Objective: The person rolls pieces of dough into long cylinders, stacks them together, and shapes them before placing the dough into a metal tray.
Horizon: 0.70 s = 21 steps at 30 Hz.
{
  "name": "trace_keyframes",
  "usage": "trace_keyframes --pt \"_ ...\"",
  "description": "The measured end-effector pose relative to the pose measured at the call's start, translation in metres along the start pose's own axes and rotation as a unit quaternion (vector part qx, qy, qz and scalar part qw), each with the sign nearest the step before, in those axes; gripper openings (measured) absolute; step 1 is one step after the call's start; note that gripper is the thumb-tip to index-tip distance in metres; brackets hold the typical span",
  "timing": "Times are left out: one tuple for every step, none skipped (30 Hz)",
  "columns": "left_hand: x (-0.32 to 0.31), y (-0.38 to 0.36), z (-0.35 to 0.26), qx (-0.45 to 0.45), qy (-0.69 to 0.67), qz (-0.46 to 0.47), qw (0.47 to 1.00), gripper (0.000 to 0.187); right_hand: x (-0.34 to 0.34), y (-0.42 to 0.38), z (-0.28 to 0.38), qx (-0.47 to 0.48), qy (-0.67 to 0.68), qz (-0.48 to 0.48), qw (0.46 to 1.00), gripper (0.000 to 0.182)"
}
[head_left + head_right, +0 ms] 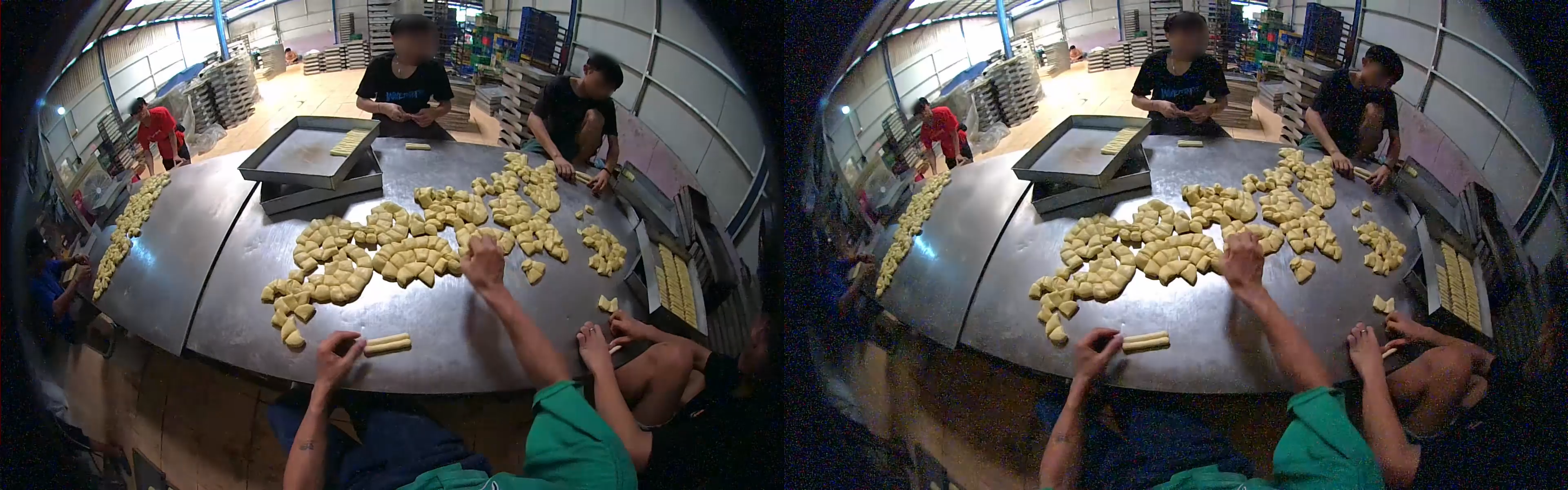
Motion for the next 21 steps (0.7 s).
trace_keyframes --pt "-0.004 -0.001 0.012 0.072 -0.092 0.003 0.993 0.015 0.012 -0.008 0.020 0.008 0.058 0.000 0.998 0.009" --pt "-0.008 0.000 0.011 0.070 -0.096 0.004 0.993 0.015 0.021 -0.016 0.038 0.016 0.116 0.000 0.993 0.008" --pt "-0.010 0.002 0.007 0.064 -0.055 -0.002 0.996 0.016 0.027 -0.025 0.056 0.030 0.182 -0.014 0.983 0.010" --pt "-0.011 0.005 0.003 0.058 -0.014 -0.008 0.998 0.016 0.030 -0.036 0.074 0.044 0.248 -0.028 0.967 0.013" --pt "-0.029 0.002 -0.012 0.052 -0.065 0.055 0.995 0.020 0.021 -0.050 0.087 0.015 0.284 0.003 0.959 0.017" --pt "-0.044 -0.004 -0.042 0.050 -0.116 0.099 0.987 0.024 0.011 -0.067 0.101 -0.013 0.319 0.036 0.947 0.020" --pt "-0.054 -0.007 -0.056 0.042 -0.161 0.086 0.982 0.027 0.010 -0.083 0.123 0.013 0.328 0.044 0.944 0.023" --pt "-0.058 -0.010 -0.065 0.032 -0.206 0.072 0.975 0.030 0.012 -0.096 0.145 0.040 0.336 0.052 0.940 0.025" --pt "-0.058 -0.013 -0.068 0.032 -0.208 0.068 0.975 0.030 0.021 -0.104 0.167 0.073 0.353 0.038 0.932 0.028" --pt "-0.052 -0.017 -0.065 0.045 -0.241 0.032 0.969 0.031 0.033 -0.111 0.187 0.106 0.369 0.024 0.923 0.030" --pt "-0.046 -0.021 -0.063 0.059 -0.274 -0.002 0.960 0.032 0.035 -0.116 0.196 0.101 0.406 0.049 0.907 0.028" --pt "-0.040 -0.023 -0.062 0.060 -0.275 -0.005 0.960 0.032 0.036 -0.123 0.199 0.101 0.406 0.051 0.907 0.028" --pt "-0.027 -0.026 -0.061 0.043 -0.248 -0.021 0.968 0.030 0.026 -0.129 0.190 0.018 0.466 0.089 0.880 0.027" --pt "-0.014 -0.029 -0.060 0.027 -0.221 -0.036 0.974 0.028 0.014 -0.136 0.182 -0.066 0.518 0.126 0.843 0.025" --pt "-0.007 -0.033 -0.056 0.038 -0.206 -0.014 0.978 0.026 0.014 -0.137 0.181 -0.068 0.518 0.130 0.843 0.025" --pt "0.001 -0.036 -0.055 0.042 -0.207 -0.016 0.977 0.026 0.002 -0.139 0.180 -0.104 0.556 0.181 0.805 0.023" --pt "0.000 -0.038 -0.059 0.034 -0.194 0.030 0.980 0.026 -0.009 -0.142 0.180 -0.141 0.590 0.233 0.760 0.021" --pt "-0.003 -0.042 -0.063 0.031 -0.180 0.074 0.980 0.027 -0.019 -0.149 0.181 -0.181 0.619 0.287 0.708 0.021" --pt "0.001 -0.042 -0.062 0.034 -0.156 0.053 0.986 0.028 -0.028 -0.158 0.182 -0.228 0.659 0.328 0.638 0.018" --pt "0.010 -0.044 -0.061 0.055 -0.121 -0.017 0.991 0.026 -0.030 -0.164 0.181 -0.247 0.682 0.318 0.611 0.018" --pt "0.013 -0.043 -0.057 0.060 -0.136 -0.021 0.989 0.025 -0.029 -0.165 0.184 -0.274 0.677 0.318 0.604 0.017"
Point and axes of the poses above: each hand's wrist, its own y-axis towards the middle knuckle, its own x-axis out of the back of the hand, z = x × y, the point moved 9 cm from there along y, towards the middle knuckle, and after that the axes turned 11 degrees about y, right-handed, at the moved point
